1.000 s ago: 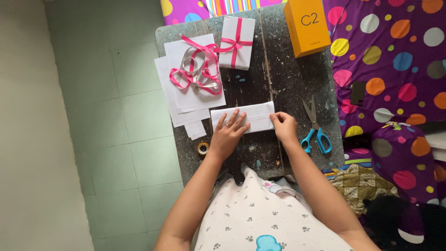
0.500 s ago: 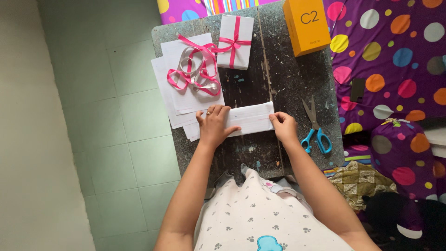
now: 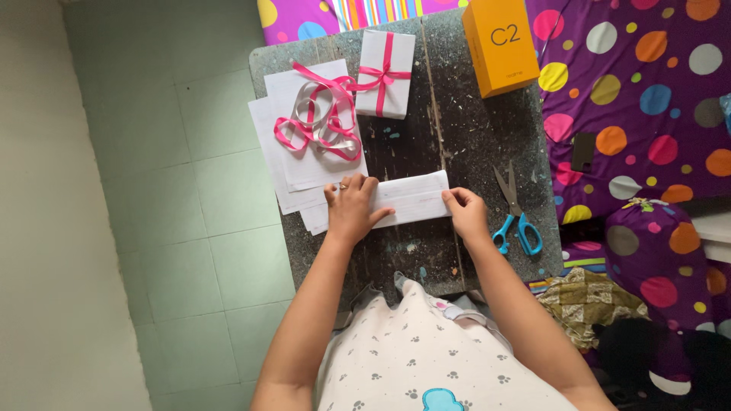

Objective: The person wraps a small rectangular box with white paper. They fold the paper around the box, secure it with clear tape, and trim excess paper with scissors. The wrapped box is placed on the table.

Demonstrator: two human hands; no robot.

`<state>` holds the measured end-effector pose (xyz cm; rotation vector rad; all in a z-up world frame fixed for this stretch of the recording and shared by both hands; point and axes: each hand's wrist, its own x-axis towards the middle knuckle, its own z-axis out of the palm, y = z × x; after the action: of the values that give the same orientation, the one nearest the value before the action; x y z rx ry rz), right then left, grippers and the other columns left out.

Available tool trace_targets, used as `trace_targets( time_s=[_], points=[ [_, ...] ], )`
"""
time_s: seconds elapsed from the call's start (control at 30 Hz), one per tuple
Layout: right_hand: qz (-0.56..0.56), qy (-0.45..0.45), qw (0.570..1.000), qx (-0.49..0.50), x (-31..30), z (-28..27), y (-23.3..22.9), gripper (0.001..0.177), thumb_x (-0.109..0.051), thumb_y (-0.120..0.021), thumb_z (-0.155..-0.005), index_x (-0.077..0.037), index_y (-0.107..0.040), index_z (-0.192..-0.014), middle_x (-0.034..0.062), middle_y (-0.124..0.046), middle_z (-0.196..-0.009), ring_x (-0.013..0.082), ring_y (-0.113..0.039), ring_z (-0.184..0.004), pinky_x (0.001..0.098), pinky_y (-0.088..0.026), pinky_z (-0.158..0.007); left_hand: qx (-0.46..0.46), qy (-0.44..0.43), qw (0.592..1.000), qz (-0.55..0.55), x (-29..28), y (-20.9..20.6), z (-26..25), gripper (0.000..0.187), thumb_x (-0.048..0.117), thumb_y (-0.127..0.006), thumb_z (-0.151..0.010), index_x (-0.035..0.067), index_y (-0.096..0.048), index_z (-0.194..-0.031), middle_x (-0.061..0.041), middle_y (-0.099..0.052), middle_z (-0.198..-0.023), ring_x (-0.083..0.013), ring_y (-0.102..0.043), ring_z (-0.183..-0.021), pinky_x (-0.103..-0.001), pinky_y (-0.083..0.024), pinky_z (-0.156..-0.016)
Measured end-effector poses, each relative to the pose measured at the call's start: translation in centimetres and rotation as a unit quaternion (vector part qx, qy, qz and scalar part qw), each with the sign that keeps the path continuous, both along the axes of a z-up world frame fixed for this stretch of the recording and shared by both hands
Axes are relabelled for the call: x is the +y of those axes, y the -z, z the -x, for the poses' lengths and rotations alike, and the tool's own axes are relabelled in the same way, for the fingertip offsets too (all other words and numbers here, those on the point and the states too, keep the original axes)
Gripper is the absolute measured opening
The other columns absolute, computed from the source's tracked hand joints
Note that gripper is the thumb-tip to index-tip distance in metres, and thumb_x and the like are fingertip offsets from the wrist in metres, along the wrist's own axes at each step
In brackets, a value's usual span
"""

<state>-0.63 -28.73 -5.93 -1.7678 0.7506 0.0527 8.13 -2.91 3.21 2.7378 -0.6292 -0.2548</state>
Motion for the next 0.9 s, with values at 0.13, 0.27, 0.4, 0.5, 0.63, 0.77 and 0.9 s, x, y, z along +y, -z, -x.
trace_targets(
  time_s=[0.13, 0.27, 0.4, 0.5, 0.63, 0.77, 0.9],
  points=[
    [-0.066, 0.013, 0.997, -0.045, 0.2, 0.1, -0.5, 0.023, -0.025, -0.072, -0.097, -0.003, -0.074, -0.096, -0.0018, -0.071, -0.083, 0.0053, -0.061, -0.077, 0.0242, -0.049, -0.071, -0.009, 0.014, 1.0, -0.004, -0.7, -0.8, 0.2, 0.073, 0.062, -0.083, -0.067, 0.013, -0.06, -0.115, -0.005, -0.066, -0.103, -0.0245, -0.062, -0.106, -0.047, -0.028, -0.099],
    [0.107, -0.032, 0.99, -0.089, 0.1, -0.7, -2.4, 0.025, -0.029, -0.075, -0.097, -0.004, -0.076, -0.097, 0.0008, -0.071, -0.095, 0.0111, -0.06, -0.09, 0.0292, -0.05, -0.083, 0.071, 0.007, 0.997, 0.011, -1.6, -2.2, 0.3, 0.078, 0.059, -0.084, -0.063, 0.009, -0.06, -0.116, -0.009, -0.072, -0.085, -0.0285, -0.069, -0.084, -0.044, -0.032, -0.096],
    [0.11, -0.023, 0.98, -0.162, -0.2, -1.6, -5.6, 0.044, -0.036, -0.072, -0.096, -0.003, -0.062, -0.124, 0.0055, -0.054, -0.13, 0.0165, -0.051, -0.114, 0.0341, -0.049, -0.088, 0.132, -0.004, 0.99, 0.056, -1.5, -3.7, 0.2, 0.05, 0.055, -0.083, -0.076, 0.011, -0.071, -0.096, -0.009, -0.073, -0.09, -0.0279, -0.068, -0.085, -0.045, -0.034, -0.09],
    [-0.13, -0.017, 0.966, -0.221, 0.6, -2.3, -7.8, 0.065, -0.042, -0.066, -0.098, -0.013, -0.037, -0.148, 0.005, -0.054, -0.138, 0.0163, -0.052, -0.128, 0.0326, -0.041, -0.108, 0.179, -0.049, 0.967, 0.173, -1.0, -4.4, 0.3, 0.046, 0.049, -0.082, -0.077, 0.011, -0.076, -0.102, -0.009, -0.077, -0.093, -0.026, -0.069, -0.087, -0.044, -0.036, -0.09],
    [-0.445, -0.02, 0.882, -0.151, 2.8, -1.8, -10.4, 0.05, -0.041, -0.067, -0.096, -0.009, -0.056, -0.133, 0.0063, -0.064, -0.126, 0.0181, -0.06, -0.114, 0.0371, -0.048, -0.099, 0.299, -0.101, 0.882, 0.351, -1.3, -4.4, 2.1, 0.05, 0.04, -0.082, -0.079, 0.008, -0.072, -0.115, -0.009, -0.079, -0.099, -0.0196, -0.075, -0.09, -0.038, -0.055, -0.088],
    [-0.42, 0.01, 0.896, -0.143, 4.9, -1.6, -12.0, 0.047, -0.036, -0.069, -0.095, -0.004, -0.06, -0.129, 0.0069, -0.069, -0.114, 0.0174, -0.067, -0.103, 0.0389, -0.055, -0.09, 0.328, -0.074, 0.808, 0.484, -1.2, -4.4, 4.1, 0.047, 0.029, -0.079, -0.089, 0.002, -0.066, -0.125, -0.013, -0.077, -0.109, -0.0184, -0.072, -0.101, -0.035, -0.059, -0.087],
    [-0.261, 0.006, 0.95, -0.17, 5.9, -1.2, -13.3, 0.04, -0.028, -0.073, -0.094, -0.003, -0.061, -0.124, 0.008, -0.07, -0.11, 0.0158, -0.068, -0.099, 0.0352, -0.057, -0.086, 0.283, -0.049, 0.836, 0.467, -0.9, -5.1, 5.2, 0.045, 0.025, -0.078, -0.088, 0.0, -0.065, -0.123, -0.014, -0.076, -0.11, -0.0201, -0.075, -0.099, -0.036, -0.061, -0.086]
  ],
)
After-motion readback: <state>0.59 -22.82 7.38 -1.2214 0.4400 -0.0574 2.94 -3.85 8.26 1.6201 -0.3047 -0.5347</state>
